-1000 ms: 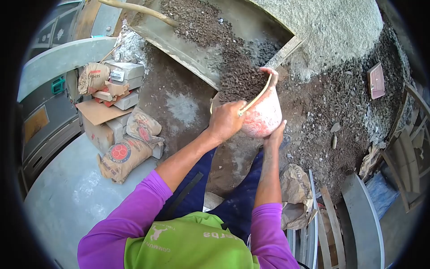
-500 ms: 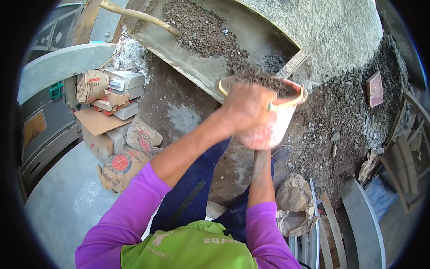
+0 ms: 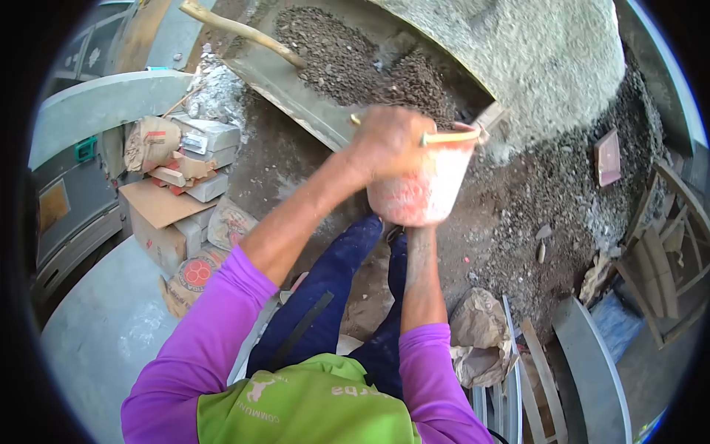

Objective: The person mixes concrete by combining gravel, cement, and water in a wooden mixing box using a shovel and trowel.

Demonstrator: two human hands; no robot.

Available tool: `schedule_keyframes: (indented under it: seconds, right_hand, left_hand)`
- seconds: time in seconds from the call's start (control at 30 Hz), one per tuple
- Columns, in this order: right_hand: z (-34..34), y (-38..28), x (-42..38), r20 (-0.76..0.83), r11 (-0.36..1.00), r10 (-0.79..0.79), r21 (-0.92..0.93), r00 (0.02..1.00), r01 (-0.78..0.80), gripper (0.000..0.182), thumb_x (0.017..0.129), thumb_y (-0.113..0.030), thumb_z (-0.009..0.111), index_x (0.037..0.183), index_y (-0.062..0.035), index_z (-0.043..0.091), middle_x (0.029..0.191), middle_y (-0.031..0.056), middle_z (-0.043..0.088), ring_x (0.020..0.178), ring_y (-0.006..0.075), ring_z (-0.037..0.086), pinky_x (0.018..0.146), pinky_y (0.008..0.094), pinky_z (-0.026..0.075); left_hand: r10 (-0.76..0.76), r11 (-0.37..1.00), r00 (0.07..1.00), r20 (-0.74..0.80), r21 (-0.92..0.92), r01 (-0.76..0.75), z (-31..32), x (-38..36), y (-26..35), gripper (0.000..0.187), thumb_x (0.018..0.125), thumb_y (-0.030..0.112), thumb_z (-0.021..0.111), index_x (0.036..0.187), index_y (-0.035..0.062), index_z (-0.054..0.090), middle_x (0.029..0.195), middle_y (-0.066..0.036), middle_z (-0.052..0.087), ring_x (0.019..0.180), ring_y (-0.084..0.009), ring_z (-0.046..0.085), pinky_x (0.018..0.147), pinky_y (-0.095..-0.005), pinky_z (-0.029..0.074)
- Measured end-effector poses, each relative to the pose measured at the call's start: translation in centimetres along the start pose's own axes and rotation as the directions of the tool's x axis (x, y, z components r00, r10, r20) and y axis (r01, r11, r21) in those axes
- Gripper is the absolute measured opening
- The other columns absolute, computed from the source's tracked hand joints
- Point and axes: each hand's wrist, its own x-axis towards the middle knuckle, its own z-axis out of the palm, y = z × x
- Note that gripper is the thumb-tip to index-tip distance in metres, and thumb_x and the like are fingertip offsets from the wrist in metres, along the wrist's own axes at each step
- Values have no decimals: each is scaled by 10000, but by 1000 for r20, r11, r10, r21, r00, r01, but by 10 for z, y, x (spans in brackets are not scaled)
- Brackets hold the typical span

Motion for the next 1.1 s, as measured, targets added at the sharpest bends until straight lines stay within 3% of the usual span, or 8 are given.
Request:
schedule_keyframes:
  seconds: [0.03, 0.1, 0.43, 0.63, 0.8, 0.83, 0.93, 1.1]
  right_hand:
    - [-2, 1, 4, 147, 983, 87, 151, 985, -109, 569, 1080, -410, 439, 1535, -70, 395, 1470, 120, 537, 1322, 264, 543, 1107, 420, 483]
    - [12, -9, -9, 107, 960, 235, 131, 966, -248, 563, 1084, -376, 426, 1533, -39, 399, 1464, 159, 543, 1304, 291, 567, 1089, 448, 503]
    - [-44, -59, -14, 71, 940, 338, -69, 939, -333, 544, 1079, -357, 430, 1502, -16, 431, 1444, 165, 557, 1271, 295, 589, 1061, 448, 524]
    - [-14, -57, 31, 67, 938, 320, -163, 945, -306, 534, 1076, -346, 432, 1483, -2, 450, 1432, 169, 566, 1251, 298, 602, 1044, 448, 537]
    - [67, 6, 90, 150, 944, 315, -148, 937, -293, 526, 1073, -336, 434, 1468, 9, 466, 1422, 172, 573, 1234, 300, 614, 1030, 447, 548]
    - [86, 23, 103, 169, 947, 314, -131, 934, -294, 524, 1072, -334, 434, 1465, 12, 469, 1420, 172, 575, 1231, 300, 616, 1027, 447, 550]
    - [172, 77, 120, 214, 945, 327, -55, 921, -322, 534, 1074, -325, 406, 1469, 31, 458, 1412, 195, 581, 1229, 325, 619, 1029, 461, 549]
    - [211, 130, 124, 287, 948, 313, -44, 905, -314, 530, 1071, -324, 424, 1460, 33, 465, 1396, 191, 592, 1217, 316, 627, 1020, 453, 554]
  left_hand:
    - [18, 1000, 1000, -20, -3, -18, 0, -14, 7, 221, 786, 296, 726, 799, 77, 698, 771, -151, 709, 759, -349, 719, 688, -469, 566]
    - [0, 1000, 998, -69, -27, -2, 16, -46, 22, 139, 774, 211, 690, 801, 76, 664, 774, -132, 698, 763, -341, 707, 682, -473, 563]
    - [-243, 958, 948, -207, -202, 202, 1, -95, 58, 183, 766, 84, 642, 938, 29, 668, 837, -144, 701, 838, -345, 697, 720, -473, 564]
    - [-356, 911, 896, -264, -310, 271, -20, -88, -8, 172, 849, 161, 693, 953, 27, 719, 859, -181, 723, 838, -369, 711, 729, -477, 566]
    - [-454, 877, 818, -352, -341, 340, -72, -86, -117, 132, 885, 210, 700, 914, 83, 718, 772, -188, 684, 719, -363, 710, 645, -474, 549]
    - [-495, 851, 821, -285, -347, 393, -93, -85, -141, 137, 891, 206, 696, 923, 76, 727, 770, -191, 692, 703, -357, 718, 631, -458, 556]
    - [-402, 916, 760, -511, -224, 333, -141, -77, -198, 140, 865, 169, 680, 820, 37, 677, 763, -170, 701, 738, -360, 715, 659, -465, 563]
    - [-307, 952, 809, -501, -152, 267, -159, -74, -204, 64, 782, 110, 649, 774, 47, 640, 773, -183, 691, 745, -381, 700, 669, -506, 553]
